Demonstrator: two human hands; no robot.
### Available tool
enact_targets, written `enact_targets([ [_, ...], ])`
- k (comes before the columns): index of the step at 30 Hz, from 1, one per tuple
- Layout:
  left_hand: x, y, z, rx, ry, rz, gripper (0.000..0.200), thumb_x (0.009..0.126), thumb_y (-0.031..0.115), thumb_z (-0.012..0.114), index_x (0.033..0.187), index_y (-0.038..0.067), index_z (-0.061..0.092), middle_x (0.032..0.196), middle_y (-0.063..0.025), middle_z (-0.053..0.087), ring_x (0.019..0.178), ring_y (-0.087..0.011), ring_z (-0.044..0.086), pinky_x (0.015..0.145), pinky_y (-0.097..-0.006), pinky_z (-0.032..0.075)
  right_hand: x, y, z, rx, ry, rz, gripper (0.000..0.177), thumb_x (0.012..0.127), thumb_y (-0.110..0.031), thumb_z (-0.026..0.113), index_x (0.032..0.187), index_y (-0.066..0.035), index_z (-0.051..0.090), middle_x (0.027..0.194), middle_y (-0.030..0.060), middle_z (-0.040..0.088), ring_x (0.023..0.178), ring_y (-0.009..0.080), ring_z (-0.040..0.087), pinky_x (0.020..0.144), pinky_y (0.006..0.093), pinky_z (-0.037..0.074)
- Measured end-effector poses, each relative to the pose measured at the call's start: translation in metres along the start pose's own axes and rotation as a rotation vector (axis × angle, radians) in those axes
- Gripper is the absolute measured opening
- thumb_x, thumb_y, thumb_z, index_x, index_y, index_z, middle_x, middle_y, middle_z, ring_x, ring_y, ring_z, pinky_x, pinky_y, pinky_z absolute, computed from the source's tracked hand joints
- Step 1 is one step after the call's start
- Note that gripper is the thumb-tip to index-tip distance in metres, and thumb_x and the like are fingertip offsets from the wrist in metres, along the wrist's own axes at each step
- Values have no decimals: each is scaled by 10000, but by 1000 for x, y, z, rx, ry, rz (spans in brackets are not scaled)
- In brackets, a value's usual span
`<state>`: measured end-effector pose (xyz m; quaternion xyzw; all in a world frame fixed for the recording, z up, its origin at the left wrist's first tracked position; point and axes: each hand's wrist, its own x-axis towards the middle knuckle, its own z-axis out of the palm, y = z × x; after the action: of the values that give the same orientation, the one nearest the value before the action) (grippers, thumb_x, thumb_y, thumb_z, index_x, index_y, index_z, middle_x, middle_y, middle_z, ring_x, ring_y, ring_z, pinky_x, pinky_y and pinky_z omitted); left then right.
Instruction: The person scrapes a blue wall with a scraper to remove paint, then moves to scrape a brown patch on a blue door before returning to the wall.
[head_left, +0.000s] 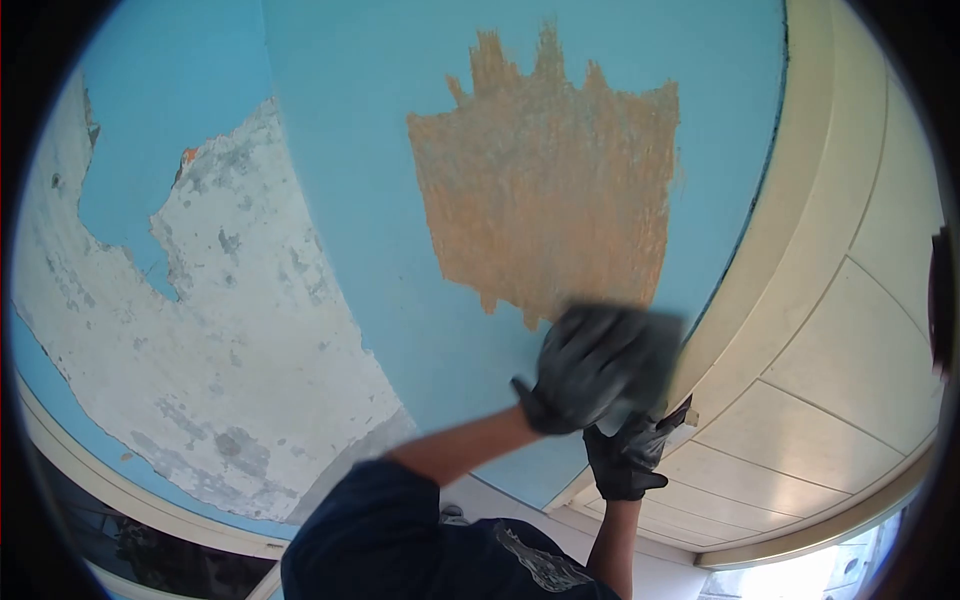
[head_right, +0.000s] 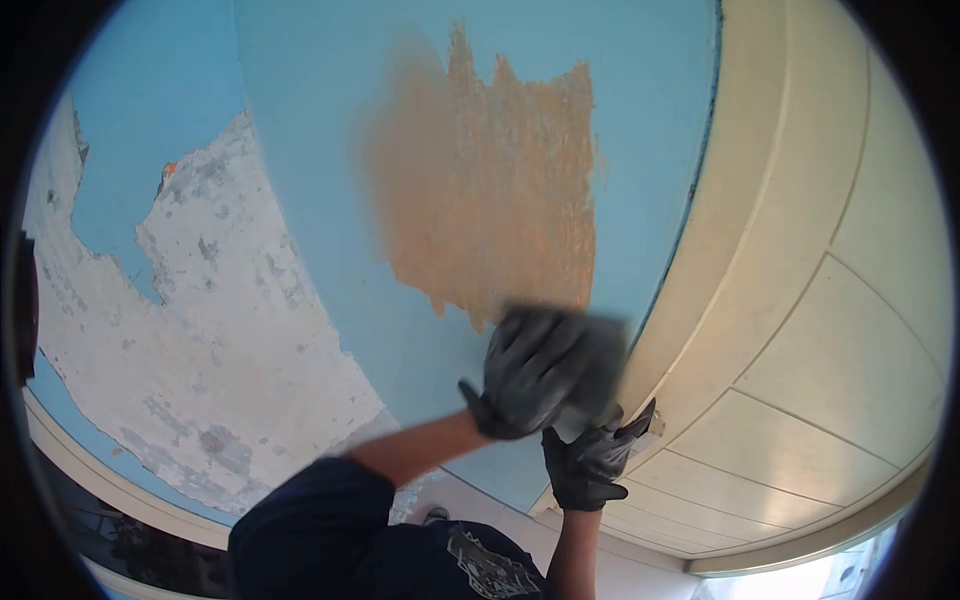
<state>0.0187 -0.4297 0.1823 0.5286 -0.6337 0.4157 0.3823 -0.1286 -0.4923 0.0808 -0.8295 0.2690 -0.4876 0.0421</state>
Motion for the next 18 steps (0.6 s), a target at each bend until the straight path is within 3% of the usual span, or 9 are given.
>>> enact_targets([
  [4,-118,-67,-5,270,-23,-298,521,927,189,565,1397,-31,527,1466,-252,500,1403,-447,422,1172,-605,290,11,-12,-15,7,-156,143,1269,677,-302,902,1603,-54,70,1543,443,132,1407,595,269,1097,575,397],
  [5,-127,-90,-16,370,-67,-378,526,1018,197,481,1466,-75,442,1530,-284,429,1474,-453,342,1219,-576,243,11,-15,-13,76,-85,196,1102,643,-280,917,1480,-44,241,1532,434,181,1373,590,332,1064,571,432],
  [6,-72,-110,-50,347,150,-277,540,1097,255,323,1534,-63,335,1597,-282,325,1511,-429,271,1243,-516,210,10,-18,-12,146,-14,250,940,608,-258,933,1358,-34,411,1521,424,229,1338,584,396,1032,567,468],
  [7,-26,-139,-76,216,234,-556,580,1114,307,274,1578,-41,244,1655,-236,241,1540,-376,227,1256,-465,185,10,-19,-11,151,-23,255,940,608,-258,933,1358,-34,411,1521,424,229,1338,584,396,1032,567,468],
  [9,65,-182,-134,146,405,-706,571,1105,327,293,1610,64,246,1693,-137,215,1550,-292,238,1246,-368,212,11,-17,-11,154,5,225,958,598,-265,939,1361,-36,408,1516,427,235,1336,585,397,1031,558,472],
  [11,147,-197,-158,344,452,-611,472,1066,289,397,1452,23,450,1361,-208,549,1220,-336,560,1022,-440,437,10,-18,-11,141,-32,258,963,594,-265,941,1362,-36,407,1516,426,237,1340,583,394,1029,555,475],
  [13,171,-193,-135,464,286,-576,460,1023,299,508,1352,-20,546,1169,-248,667,1044,-354,675,900,-496,539,12,-20,-10,114,-55,285,968,590,-264,943,1363,-35,406,1515,424,240,1344,581,391,1027,551,478],
  [16,96,-116,0,527,91,-214,481,973,299,576,1385,52,561,1410,-153,576,1366,-336,477,1137,-502,393,10,-16,-11,97,3,186,964,589,-258,941,1359,-32,407,1509,419,258,1340,578,401,1011,543,490],
  [18,57,-8,-17,243,-59,30,434,863,229,652,1282,116,672,1420,-127,588,1389,-341,467,1146,-524,373,6,-13,-11,-92,-75,91,1205,670,-284,904,1553,-17,128,1500,402,223,1294,583,397,990,571,465],
])
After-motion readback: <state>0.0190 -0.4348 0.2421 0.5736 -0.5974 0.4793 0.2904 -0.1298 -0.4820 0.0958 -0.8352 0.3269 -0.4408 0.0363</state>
